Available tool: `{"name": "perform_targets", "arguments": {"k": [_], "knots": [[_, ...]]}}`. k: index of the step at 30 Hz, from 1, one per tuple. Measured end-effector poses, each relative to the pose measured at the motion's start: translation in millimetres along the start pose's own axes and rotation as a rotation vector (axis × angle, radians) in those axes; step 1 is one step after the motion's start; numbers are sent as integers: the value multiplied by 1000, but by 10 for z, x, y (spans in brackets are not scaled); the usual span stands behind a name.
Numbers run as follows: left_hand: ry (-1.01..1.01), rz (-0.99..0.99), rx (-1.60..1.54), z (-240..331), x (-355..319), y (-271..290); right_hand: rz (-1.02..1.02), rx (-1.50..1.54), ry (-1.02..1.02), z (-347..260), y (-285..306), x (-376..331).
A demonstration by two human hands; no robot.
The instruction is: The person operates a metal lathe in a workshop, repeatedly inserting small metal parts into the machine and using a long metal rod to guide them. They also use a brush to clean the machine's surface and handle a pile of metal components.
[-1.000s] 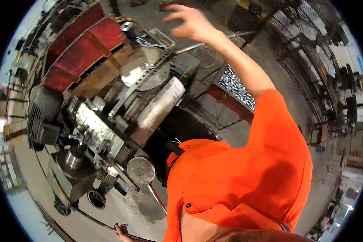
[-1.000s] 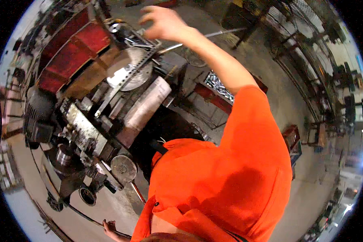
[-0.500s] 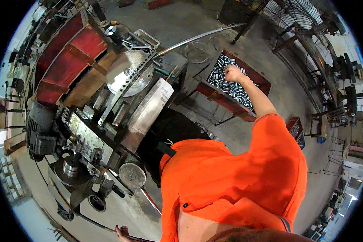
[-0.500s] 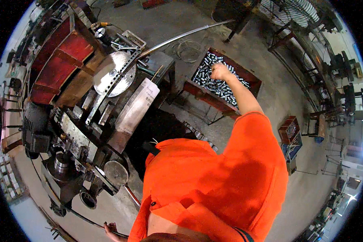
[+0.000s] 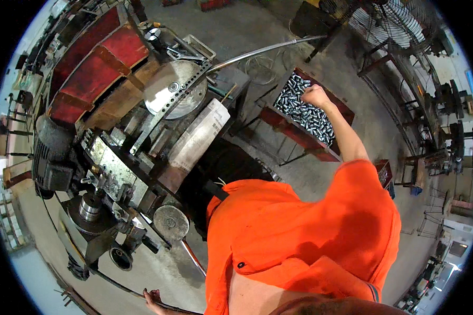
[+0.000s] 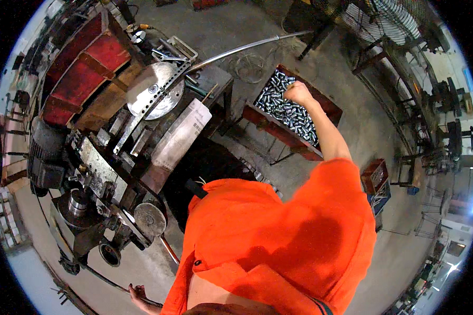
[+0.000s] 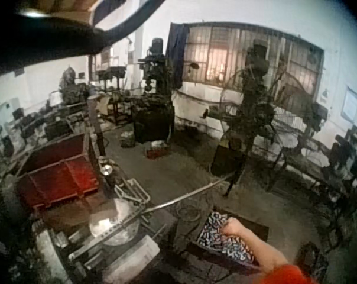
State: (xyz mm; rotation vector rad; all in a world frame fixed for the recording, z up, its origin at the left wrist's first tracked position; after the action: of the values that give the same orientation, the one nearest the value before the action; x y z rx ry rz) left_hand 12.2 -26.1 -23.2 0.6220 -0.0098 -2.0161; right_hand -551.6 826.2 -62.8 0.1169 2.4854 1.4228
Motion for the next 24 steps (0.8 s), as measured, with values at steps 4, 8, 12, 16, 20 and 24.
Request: {"name": "perform_targets", "arguments": {"k": [4,8,12,16,20,24], "knots": [[-73,123,159,312,84,-261,-78,527,236,-585,314,-369],[-89,188,139,274,-238,-197,-248,801,565,-2052,230,-668],[-139,221,109,260,-333,-227,-407,970,870,-3281,4,-947],[-126,202,119,426,-413,-366,-692,1035,1158,-4369,-262,-1298],[-127,200,84,470,-497,-376,-683,582,1524,-5375,-610,-1979],[-136,186,52,497,-502,-413,-433,125,1871,-6174,-1231,-2625]]}}
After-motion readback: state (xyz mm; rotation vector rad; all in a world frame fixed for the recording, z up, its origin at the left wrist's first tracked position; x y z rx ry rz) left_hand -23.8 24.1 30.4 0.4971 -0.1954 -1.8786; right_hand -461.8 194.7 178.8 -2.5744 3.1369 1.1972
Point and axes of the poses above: each hand's wrist, its own x-axis towards the middle knuckle, its own y-axis out of the back of the hand, z = x × y, the point moved 5 cm from there along x, towards the middle knuckle, and after that the axes turned 4 degrees about x, right-handed, at the moved point
